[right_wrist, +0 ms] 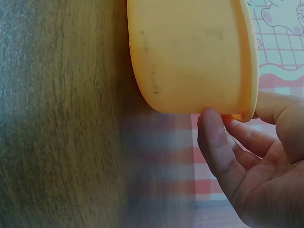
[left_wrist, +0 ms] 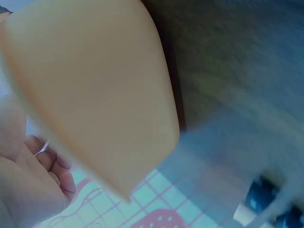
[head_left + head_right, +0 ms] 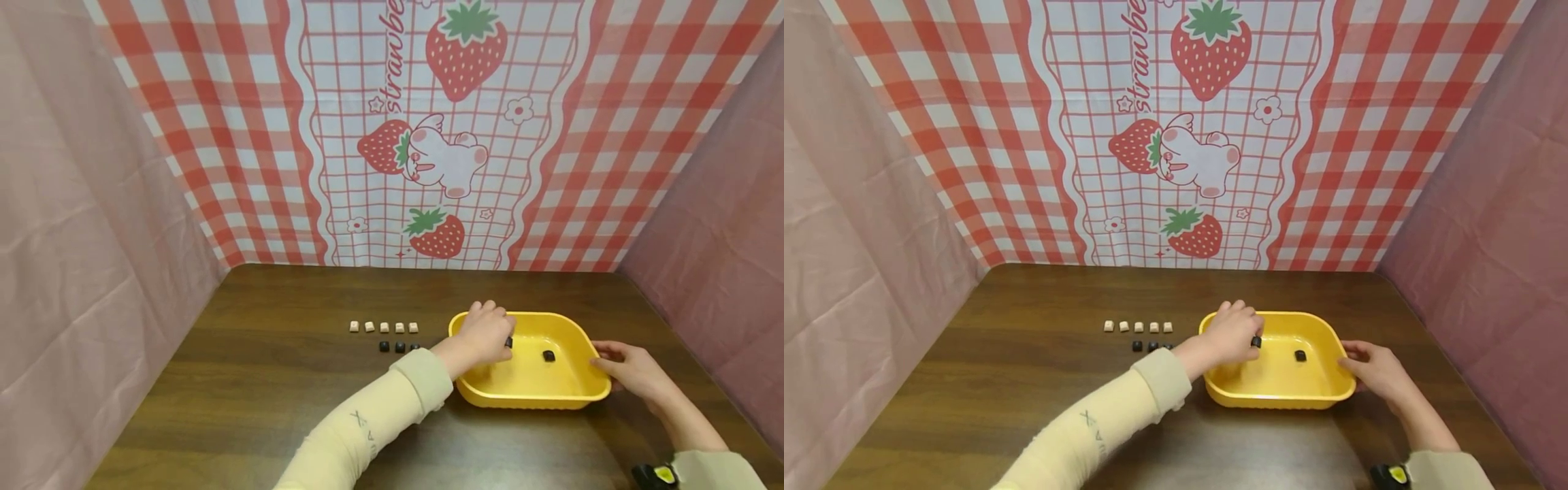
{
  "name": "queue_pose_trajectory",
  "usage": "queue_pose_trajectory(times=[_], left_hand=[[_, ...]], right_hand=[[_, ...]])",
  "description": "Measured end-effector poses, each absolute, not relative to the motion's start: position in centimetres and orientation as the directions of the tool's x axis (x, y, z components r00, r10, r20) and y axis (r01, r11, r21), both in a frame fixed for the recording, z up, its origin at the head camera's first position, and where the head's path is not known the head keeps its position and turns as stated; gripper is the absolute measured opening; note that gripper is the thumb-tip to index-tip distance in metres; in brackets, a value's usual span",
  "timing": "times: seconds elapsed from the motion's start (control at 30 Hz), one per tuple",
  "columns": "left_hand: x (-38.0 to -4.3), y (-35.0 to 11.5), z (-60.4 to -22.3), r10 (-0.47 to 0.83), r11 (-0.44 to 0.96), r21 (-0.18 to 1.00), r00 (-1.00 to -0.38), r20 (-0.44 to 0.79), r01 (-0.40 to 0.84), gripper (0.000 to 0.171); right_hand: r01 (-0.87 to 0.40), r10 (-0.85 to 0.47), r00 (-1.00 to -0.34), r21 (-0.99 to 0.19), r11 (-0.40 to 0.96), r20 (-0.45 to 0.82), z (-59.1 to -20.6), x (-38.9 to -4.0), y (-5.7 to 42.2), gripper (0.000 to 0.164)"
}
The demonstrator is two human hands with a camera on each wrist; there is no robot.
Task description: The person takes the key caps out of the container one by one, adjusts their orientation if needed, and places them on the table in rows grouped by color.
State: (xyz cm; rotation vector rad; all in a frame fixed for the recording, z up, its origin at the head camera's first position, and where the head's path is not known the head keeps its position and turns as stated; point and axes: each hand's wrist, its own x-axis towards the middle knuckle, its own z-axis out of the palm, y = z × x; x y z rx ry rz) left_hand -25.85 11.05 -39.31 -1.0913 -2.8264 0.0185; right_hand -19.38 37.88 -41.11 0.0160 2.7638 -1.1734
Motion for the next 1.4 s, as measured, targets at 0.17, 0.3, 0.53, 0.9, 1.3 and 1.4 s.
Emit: queue_pose_trajectory(times=[0.17, 0.3, 0.53, 0.9, 1.3, 1.4], left_hand=[[-25.5, 9.5, -38.5, 0.691, 0.723, -0.121, -0.713, 0.122, 0.68, 0.02], [-25.1, 8.2, -37.9, 0.708, 0.707, -0.141, -0.694, 0.131, 0.693, 0.022], [-24.3, 6.0, -36.9, 0.721, 0.693, -0.144, -0.673, 0.167, 0.707, 0.021], [-24.2, 1.0, -36.1, 0.704, 0.699, -0.061, -0.671, 0.233, 0.712, 0.019], [-24.5, -4.4, -36.7, 0.674, 0.702, 0.012, -0.67, 0.312, 0.712, 0.017], [-24.6, -5.6, -37.3, 0.665, 0.701, 0.031, -0.669, 0.332, 0.712, 0.017]], right_hand=[[0.07, -0.032, -0.991, -0.7, 0.711, -0.132, -41.0, -19.5, 37.9, 0.06], [0.08, -0.028, -0.989, -0.694, 0.716, -0.144, -41.1, -19.5, 37.9, 0.06], [0.058, -0.032, -0.993, -0.705, 0.706, -0.114, -41.4, -19.4, 37.9, 0.058], [0.06, -0.034, -0.992, -0.704, 0.708, -0.119, -41.4, -19.5, 37.9, 0.059], [0.051, -0.047, -0.992, -0.721, 0.691, -0.116, -41.4, -19.5, 37.8, 0.058], [0.054, -0.048, -0.991, -0.718, 0.694, -0.121, -41.3, -19.5, 37.8, 0.058]])
